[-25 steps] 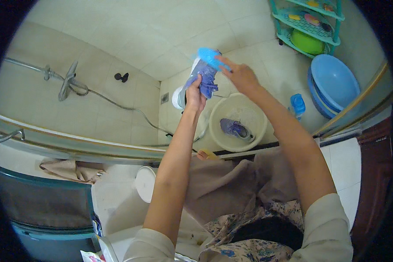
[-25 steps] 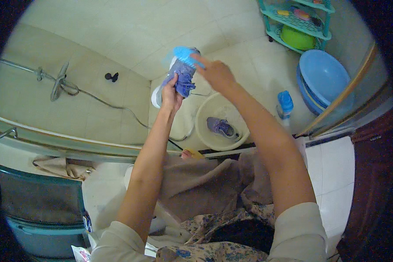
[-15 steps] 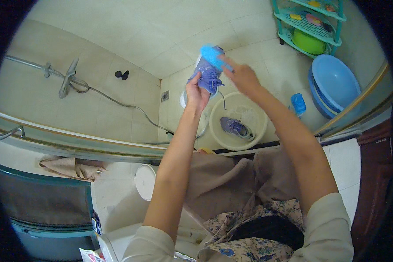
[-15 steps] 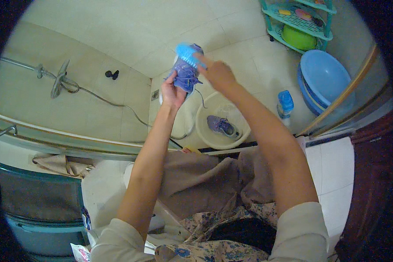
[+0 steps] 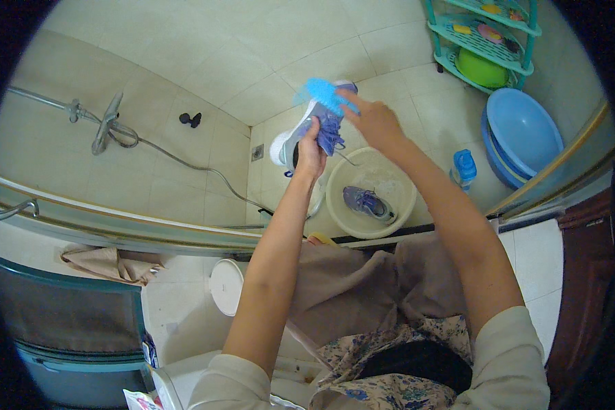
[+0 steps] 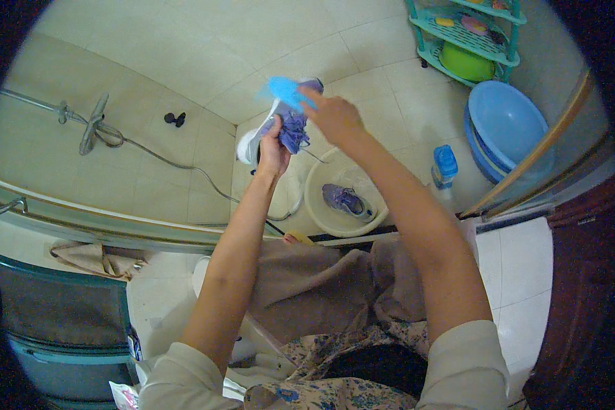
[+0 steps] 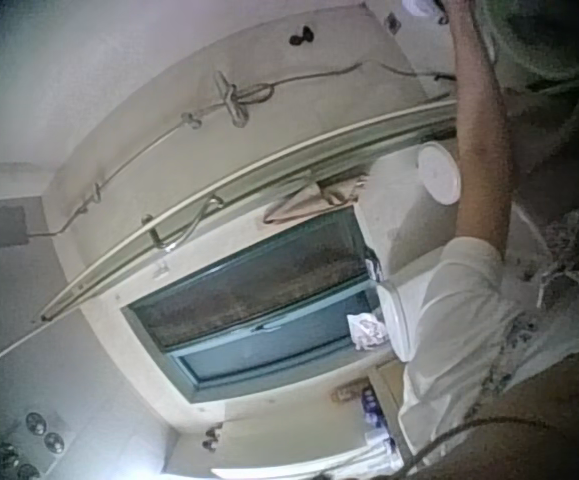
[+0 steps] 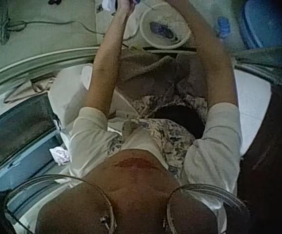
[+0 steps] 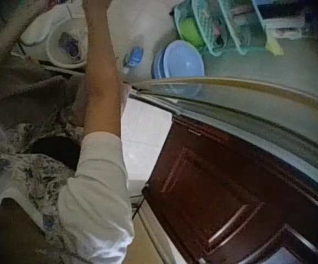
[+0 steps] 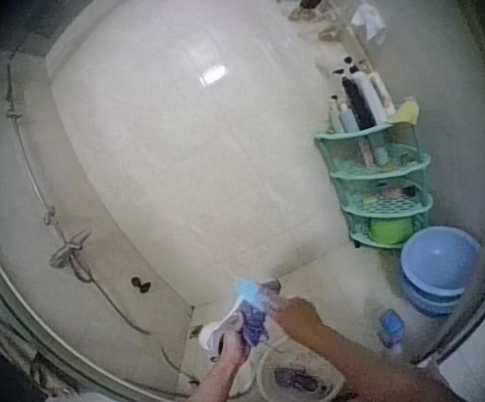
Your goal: The person sits on the bathroom floor and scrubs a pair of purple and white sneakers with a blue brush in a white basin. They repeatedly dip the shoes in water, scrub the uppers, soles, and laces, and rinse them.
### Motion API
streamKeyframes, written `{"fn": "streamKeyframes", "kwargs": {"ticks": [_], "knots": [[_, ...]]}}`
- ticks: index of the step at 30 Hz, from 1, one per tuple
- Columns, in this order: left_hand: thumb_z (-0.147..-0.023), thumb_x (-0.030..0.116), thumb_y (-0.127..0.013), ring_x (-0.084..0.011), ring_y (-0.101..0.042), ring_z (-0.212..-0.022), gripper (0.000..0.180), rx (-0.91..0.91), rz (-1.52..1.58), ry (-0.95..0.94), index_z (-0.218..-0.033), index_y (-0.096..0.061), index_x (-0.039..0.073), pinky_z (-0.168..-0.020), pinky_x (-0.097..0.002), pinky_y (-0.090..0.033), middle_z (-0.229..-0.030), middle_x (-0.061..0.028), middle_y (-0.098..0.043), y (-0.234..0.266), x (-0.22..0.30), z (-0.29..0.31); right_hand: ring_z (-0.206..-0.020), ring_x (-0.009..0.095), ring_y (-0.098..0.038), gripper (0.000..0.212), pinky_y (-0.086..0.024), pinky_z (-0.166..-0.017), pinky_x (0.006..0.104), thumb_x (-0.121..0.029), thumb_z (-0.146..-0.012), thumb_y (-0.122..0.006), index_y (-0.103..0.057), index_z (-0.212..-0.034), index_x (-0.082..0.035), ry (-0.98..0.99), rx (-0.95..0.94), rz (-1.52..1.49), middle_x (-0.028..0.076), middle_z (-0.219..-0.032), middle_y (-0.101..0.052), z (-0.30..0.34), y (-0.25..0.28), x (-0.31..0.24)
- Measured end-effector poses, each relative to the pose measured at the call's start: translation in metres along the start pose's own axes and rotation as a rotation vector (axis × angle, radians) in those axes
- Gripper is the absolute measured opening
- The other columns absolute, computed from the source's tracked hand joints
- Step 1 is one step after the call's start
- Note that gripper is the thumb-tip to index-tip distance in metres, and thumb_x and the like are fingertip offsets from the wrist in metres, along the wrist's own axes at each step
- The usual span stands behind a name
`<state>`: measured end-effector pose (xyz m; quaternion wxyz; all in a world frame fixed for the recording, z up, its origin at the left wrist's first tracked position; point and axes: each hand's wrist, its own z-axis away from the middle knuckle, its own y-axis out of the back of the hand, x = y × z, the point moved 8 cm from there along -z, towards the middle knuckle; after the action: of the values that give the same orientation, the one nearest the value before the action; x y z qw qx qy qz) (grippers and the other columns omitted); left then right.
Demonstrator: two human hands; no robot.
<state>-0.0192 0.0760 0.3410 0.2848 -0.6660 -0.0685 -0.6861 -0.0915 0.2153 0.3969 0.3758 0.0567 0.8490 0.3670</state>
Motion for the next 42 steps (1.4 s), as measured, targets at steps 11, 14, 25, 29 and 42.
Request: {"fn": "streamKeyframes", "kwargs": {"ticks": [11, 14, 25, 29, 42], "knots": [[-0.080, 0.069, -0.033, -0.0292, -0.053, -0.087, 0.074, 0.110, -1.253, 0.202, -0.095, -0.056, 0.000, -0.078, -0.0357, -0.038, -0.086, -0.0157, -0.058, 0.031, -0.026, 0.010, -0.073, 0.035, -0.060, 0.037, -0.048, -0.066, 0.0463, -0.035, -0.087, -0.044, -0.047, -0.122, -0.020, -0.053, -0.080, 0.002, 0.019, -0.078, -0.061, 0.003, -0.004, 0.010], [-0.083, 0.064, -0.034, -0.0314, -0.053, -0.090, 0.070, 0.068, -1.261, 0.113, -0.105, -0.053, 0.001, -0.083, -0.0377, -0.038, -0.092, -0.0194, -0.058, 0.015, -0.019, 0.012, -0.073, 0.035, -0.060, 0.037, -0.048, -0.065, 0.0463, -0.035, -0.087, -0.045, -0.047, -0.121, -0.021, -0.096, -0.066, 0.011, 0.018, -0.078, -0.062, 0.002, 0.006, 0.030], [-0.090, 0.050, -0.026, -0.0373, -0.039, -0.117, 0.062, -0.129, -1.433, 0.044, -0.128, -0.035, 0.001, -0.099, -0.0403, -0.028, -0.124, -0.0240, -0.044, -0.003, -0.037, 0.012, -0.092, 0.034, -0.057, 0.037, -0.045, -0.078, 0.0453, -0.032, -0.085, -0.046, -0.051, -0.117, -0.013, -0.118, -0.153, -0.170, 0.019, -0.098, -0.060, 0.005, -0.001, 0.025], [-0.089, 0.055, -0.022, -0.0378, -0.034, -0.121, 0.069, -0.231, -1.512, -0.152, -0.129, -0.034, -0.001, -0.102, -0.0400, -0.024, -0.129, -0.0247, -0.039, 0.024, -0.051, 0.003, -0.084, 0.033, -0.060, 0.036, -0.047, -0.075, 0.0415, -0.032, -0.084, -0.050, -0.054, -0.115, -0.014, 0.044, -0.100, -0.290, 0.019, -0.091, -0.062, 0.014, -0.017, -0.031], [-0.092, 0.035, -0.029, -0.0362, -0.042, -0.114, 0.044, -0.384, -1.710, -0.227, -0.124, -0.043, 0.008, -0.100, -0.0416, -0.027, -0.123, -0.0209, -0.045, 0.024, -0.059, -0.001, -0.091, 0.034, -0.057, 0.038, -0.046, -0.079, 0.0442, -0.034, -0.086, -0.043, -0.053, -0.113, -0.010, 0.013, -0.171, -0.215, 0.019, -0.097, -0.060, 0.009, -0.035, -0.004]]}}
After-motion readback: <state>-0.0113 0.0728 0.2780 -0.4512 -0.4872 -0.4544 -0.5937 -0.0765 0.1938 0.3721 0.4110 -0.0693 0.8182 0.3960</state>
